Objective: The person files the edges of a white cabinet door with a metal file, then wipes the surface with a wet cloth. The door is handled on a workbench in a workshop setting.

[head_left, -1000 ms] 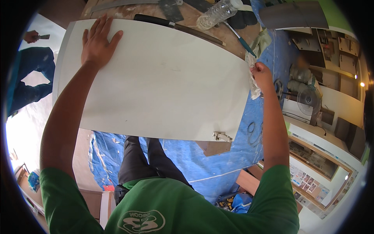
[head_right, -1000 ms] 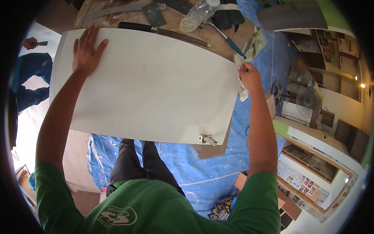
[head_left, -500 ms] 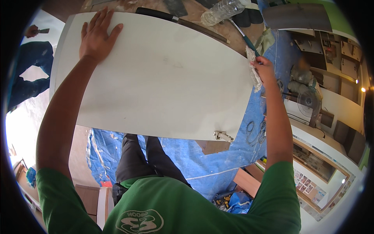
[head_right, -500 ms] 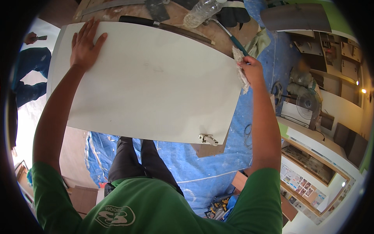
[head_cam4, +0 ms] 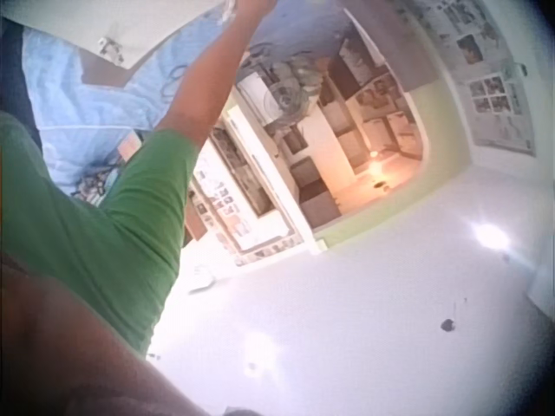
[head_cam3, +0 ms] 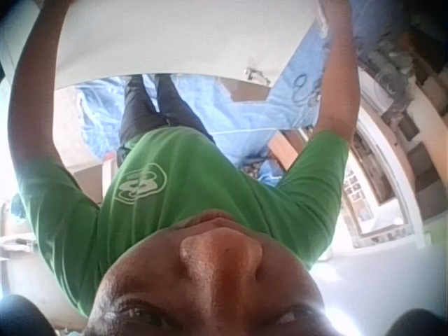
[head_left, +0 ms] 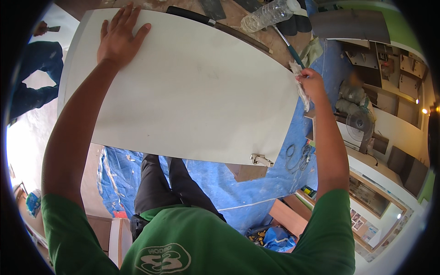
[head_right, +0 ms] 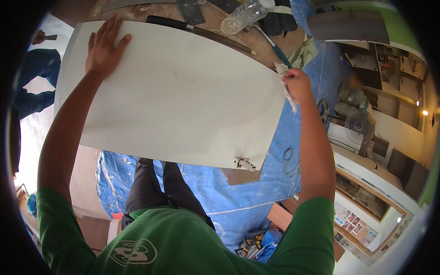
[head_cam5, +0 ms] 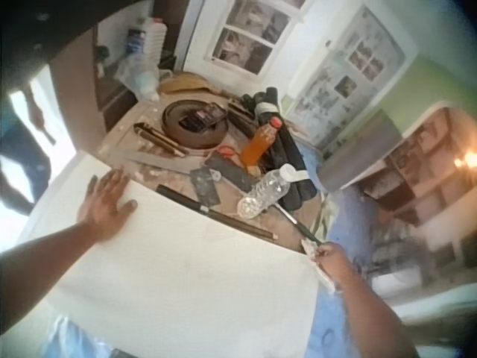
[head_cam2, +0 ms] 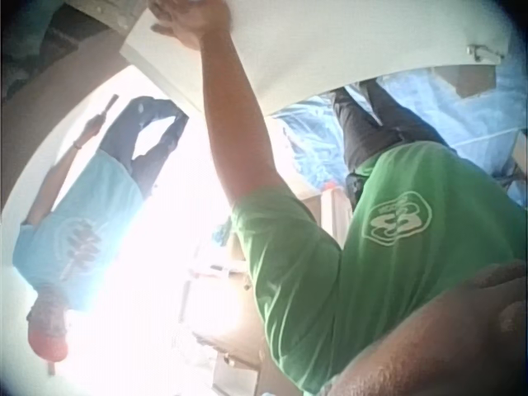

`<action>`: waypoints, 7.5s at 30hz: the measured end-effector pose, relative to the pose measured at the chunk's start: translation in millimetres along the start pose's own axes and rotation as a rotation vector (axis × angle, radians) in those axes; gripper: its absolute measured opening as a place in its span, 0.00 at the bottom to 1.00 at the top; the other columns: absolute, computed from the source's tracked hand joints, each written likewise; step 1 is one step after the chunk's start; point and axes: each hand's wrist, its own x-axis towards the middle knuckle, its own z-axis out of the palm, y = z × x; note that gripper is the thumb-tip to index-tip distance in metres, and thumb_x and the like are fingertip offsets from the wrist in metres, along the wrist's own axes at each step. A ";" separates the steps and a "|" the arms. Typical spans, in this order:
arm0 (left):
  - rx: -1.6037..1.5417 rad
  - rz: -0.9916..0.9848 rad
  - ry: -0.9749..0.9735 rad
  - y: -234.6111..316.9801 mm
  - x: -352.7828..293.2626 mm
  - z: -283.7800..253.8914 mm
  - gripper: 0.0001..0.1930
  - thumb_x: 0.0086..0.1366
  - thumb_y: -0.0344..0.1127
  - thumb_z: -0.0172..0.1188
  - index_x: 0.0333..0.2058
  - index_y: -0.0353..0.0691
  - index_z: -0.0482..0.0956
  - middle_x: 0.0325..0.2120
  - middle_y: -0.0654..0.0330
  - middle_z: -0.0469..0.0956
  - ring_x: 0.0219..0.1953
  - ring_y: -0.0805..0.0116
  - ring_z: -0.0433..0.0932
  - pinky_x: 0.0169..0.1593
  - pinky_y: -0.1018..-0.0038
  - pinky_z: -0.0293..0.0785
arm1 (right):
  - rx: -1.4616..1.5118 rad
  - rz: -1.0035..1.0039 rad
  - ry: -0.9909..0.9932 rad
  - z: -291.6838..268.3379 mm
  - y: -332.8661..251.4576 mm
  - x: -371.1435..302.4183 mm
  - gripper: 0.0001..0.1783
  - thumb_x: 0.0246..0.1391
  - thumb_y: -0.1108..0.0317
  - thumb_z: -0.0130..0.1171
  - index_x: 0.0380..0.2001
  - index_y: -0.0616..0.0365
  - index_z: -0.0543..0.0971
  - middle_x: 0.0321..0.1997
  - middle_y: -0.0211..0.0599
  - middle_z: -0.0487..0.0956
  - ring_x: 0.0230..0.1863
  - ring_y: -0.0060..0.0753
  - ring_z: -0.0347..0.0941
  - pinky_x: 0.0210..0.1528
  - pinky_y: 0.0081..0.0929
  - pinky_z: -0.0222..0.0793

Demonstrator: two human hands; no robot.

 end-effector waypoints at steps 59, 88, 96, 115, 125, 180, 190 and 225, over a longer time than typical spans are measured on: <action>-0.103 -0.057 -0.045 3.9 -2.8 -8.4 0.35 0.77 0.63 0.38 0.75 0.55 0.55 0.78 0.68 0.48 0.79 0.67 0.46 0.80 0.56 0.36 | 0.007 -0.499 0.294 69.4 -43.7 -28.9 0.11 0.52 0.80 0.67 0.40 0.62 0.84 0.38 0.38 0.79 0.37 0.35 0.78 0.39 0.29 0.74; -0.158 0.003 -0.192 -16.2 16.8 -43.7 0.30 0.75 0.58 0.47 0.70 0.51 0.66 0.70 0.60 0.63 0.74 0.56 0.57 0.74 0.52 0.51 | 0.253 -0.217 0.334 97.6 -83.1 -43.6 0.13 0.59 0.69 0.67 0.44 0.64 0.82 0.41 0.34 0.78 0.39 0.29 0.73 0.43 0.27 0.70; -0.188 -0.294 -0.058 -179.8 -12.2 -24.1 0.35 0.69 0.57 0.55 0.66 0.40 0.70 0.65 0.49 0.71 0.67 0.46 0.68 0.69 0.54 0.65 | 0.778 0.119 0.273 43.2 -14.6 -58.5 0.10 0.58 0.67 0.68 0.40 0.60 0.84 0.31 0.31 0.82 0.31 0.26 0.76 0.37 0.26 0.72; -0.854 -0.608 -0.376 -203.8 -135.2 -66.3 0.37 0.75 0.65 0.46 0.61 0.34 0.77 0.55 0.46 0.80 0.59 0.54 0.77 0.63 0.66 0.67 | 1.340 0.390 0.165 59.5 53.7 -124.3 0.09 0.57 0.66 0.69 0.36 0.56 0.81 0.32 0.30 0.81 0.32 0.30 0.79 0.39 0.30 0.77; -0.638 -0.658 -0.561 -216.4 -157.9 -50.2 0.34 0.73 0.63 0.52 0.54 0.32 0.80 0.49 0.43 0.83 0.51 0.54 0.81 0.57 0.65 0.72 | 0.305 -0.272 0.373 50.0 -6.1 -90.8 0.09 0.59 0.69 0.66 0.39 0.63 0.82 0.42 0.36 0.82 0.44 0.38 0.77 0.45 0.34 0.75; -0.638 -0.659 -0.345 -182.9 -159.4 -54.0 0.42 0.63 0.70 0.62 0.54 0.31 0.77 0.42 0.41 0.85 0.45 0.46 0.86 0.52 0.60 0.79 | 0.026 -0.626 0.229 160.7 -156.9 -63.2 0.18 0.49 0.81 0.62 0.45 0.58 0.85 0.56 0.44 0.77 0.58 0.49 0.72 0.61 0.41 0.71; -0.706 -0.674 -0.457 -174.4 -147.5 -78.9 0.45 0.63 0.70 0.62 0.58 0.28 0.75 0.44 0.40 0.84 0.49 0.46 0.84 0.54 0.59 0.78 | -0.031 -0.765 0.127 215.7 -230.9 -91.1 0.28 0.59 0.77 0.60 0.64 0.53 0.77 0.72 0.48 0.69 0.73 0.56 0.61 0.73 0.51 0.54; -0.858 -0.653 -0.486 -187.2 -149.1 -79.3 0.48 0.61 0.76 0.60 0.60 0.32 0.73 0.40 0.43 0.86 0.44 0.48 0.87 0.50 0.59 0.80 | -0.222 -0.983 -0.027 281.3 -355.4 -157.2 0.30 0.59 0.72 0.59 0.66 0.53 0.73 0.72 0.49 0.67 0.74 0.63 0.60 0.73 0.65 0.51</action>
